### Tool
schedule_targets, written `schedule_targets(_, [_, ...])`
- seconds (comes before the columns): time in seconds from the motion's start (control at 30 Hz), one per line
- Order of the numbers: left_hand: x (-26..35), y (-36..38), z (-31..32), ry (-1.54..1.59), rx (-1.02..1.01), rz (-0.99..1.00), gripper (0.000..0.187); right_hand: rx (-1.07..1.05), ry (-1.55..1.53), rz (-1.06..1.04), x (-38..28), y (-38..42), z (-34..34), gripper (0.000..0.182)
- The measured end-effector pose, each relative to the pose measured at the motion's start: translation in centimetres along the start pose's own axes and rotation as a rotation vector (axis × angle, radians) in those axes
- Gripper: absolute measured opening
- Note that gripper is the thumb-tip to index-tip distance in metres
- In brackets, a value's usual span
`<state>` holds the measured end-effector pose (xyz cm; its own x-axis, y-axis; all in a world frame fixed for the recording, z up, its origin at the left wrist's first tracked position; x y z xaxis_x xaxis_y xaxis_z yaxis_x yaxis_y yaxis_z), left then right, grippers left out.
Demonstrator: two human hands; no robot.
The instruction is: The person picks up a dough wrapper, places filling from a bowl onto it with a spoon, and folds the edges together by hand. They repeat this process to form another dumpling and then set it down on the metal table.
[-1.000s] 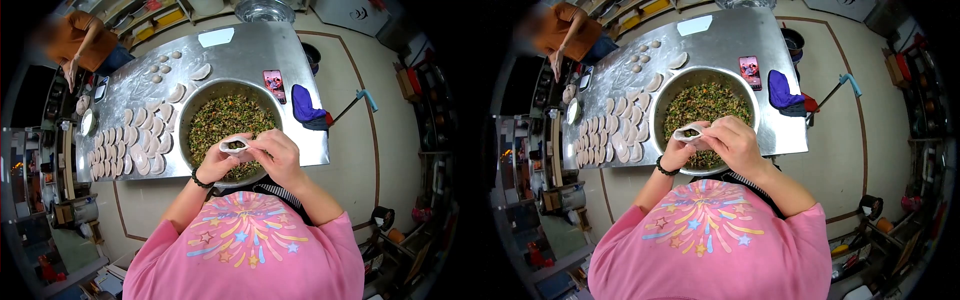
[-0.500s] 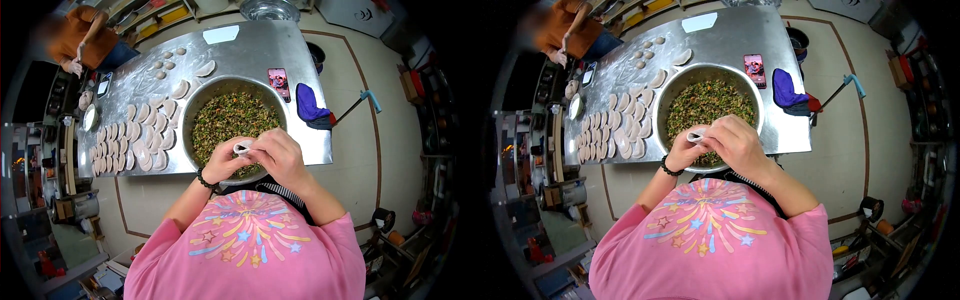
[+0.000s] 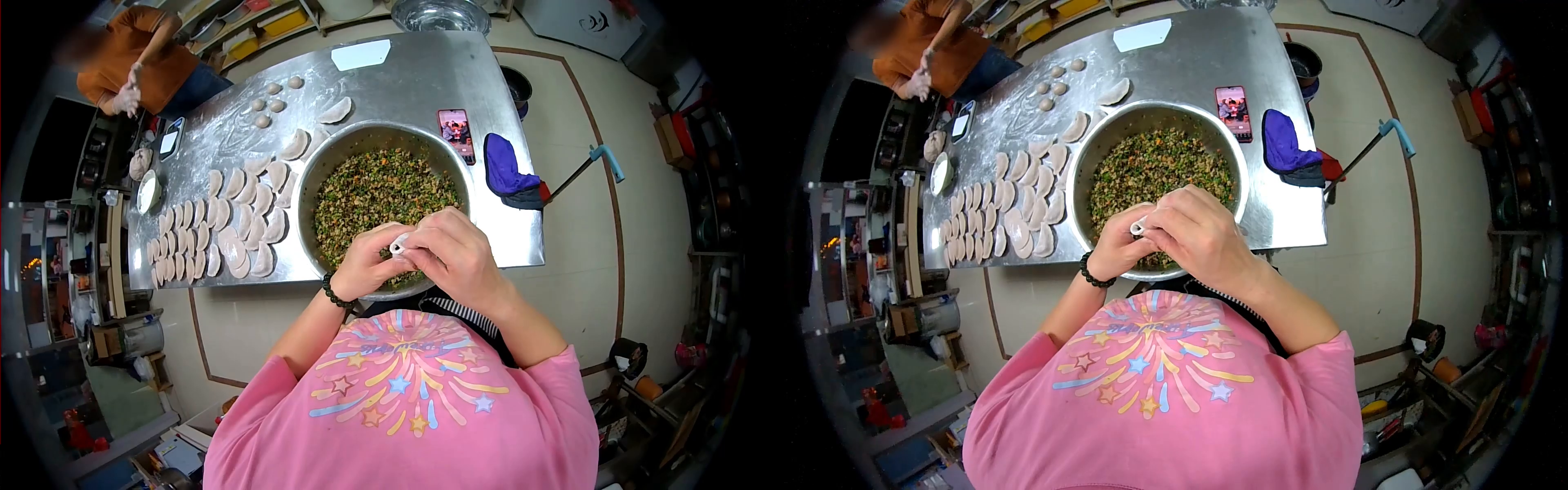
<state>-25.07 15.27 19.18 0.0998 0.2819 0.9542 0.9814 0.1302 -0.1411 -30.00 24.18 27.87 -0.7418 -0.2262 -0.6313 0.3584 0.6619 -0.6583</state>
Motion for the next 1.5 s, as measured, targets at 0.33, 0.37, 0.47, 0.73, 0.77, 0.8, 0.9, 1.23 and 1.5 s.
schedule_targets(0.33, [0.4, -0.1, 0.0, -0.162, -0.011, 0.051, 0.037, -0.017, -0.009, -0.007, -0.6, -0.3, 0.1, 0.018])
schedule_targets(0.37, [0.6, -0.1, 0.0, -0.175, -0.008, 0.074, 0.036, -0.024, -0.019, -0.015, -0.6, -0.3, 0.3, 0.018])
schedule_targets(0.47, [0.7, -0.1, 0.1, -0.239, -0.018, 0.065, 0.035, -0.039, -0.031, -0.021, -0.6, -0.3, 0.5, 0.017])
schedule_targets(0.73, [0.3, 0.0, 0.4, -0.295, -0.047, 0.034, 0.033, -0.151, 0.041, -0.025, -0.3, -0.6, 1.3, 0.020])
schedule_targets(0.77, [-0.1, 0.0, 0.4, -0.278, -0.045, -0.021, 0.032, -0.076, -0.057, 0.116, 1.2, -0.8, 0.6, 0.023])
schedule_targets(0.8, [-0.4, 0.2, 0.7, -0.279, -0.042, -0.020, 0.032, -0.002, -0.154, 0.257, 2.9, -0.8, 0.0, 0.026])
schedule_targets(0.9, [-6.1, 1.1, 1.2, 0.829, 0.206, -0.399, 0.045, 0.045, -0.369, 0.643, 10.9, 2.6, 1.1, 0.019])
schedule_targets(1.23, [-5.9, -1.1, -1.3, 1.320, 0.437, -0.229, 0.050, -0.301, -0.144, 0.706, 10.1, 6.0, 8.3, 0.031])
schedule_targets(1.5, [-5.9, -1.0, -1.5, 1.255, 0.457, -0.231, 0.051, -0.230, -0.009, 0.450, 8.4, 4.0, 6.9, 0.027])
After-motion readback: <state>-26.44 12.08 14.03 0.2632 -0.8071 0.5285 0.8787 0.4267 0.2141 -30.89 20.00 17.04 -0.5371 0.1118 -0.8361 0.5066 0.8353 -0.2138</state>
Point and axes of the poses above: each hand's wrist, its own y-axis away from the middle knuckle, its own z-axis out of the palm, x = y × z, the point moved 10 cm from there along -y, towards the middle knuckle, and after that the axes turned 1 degree about x, right-handed, at the moved point
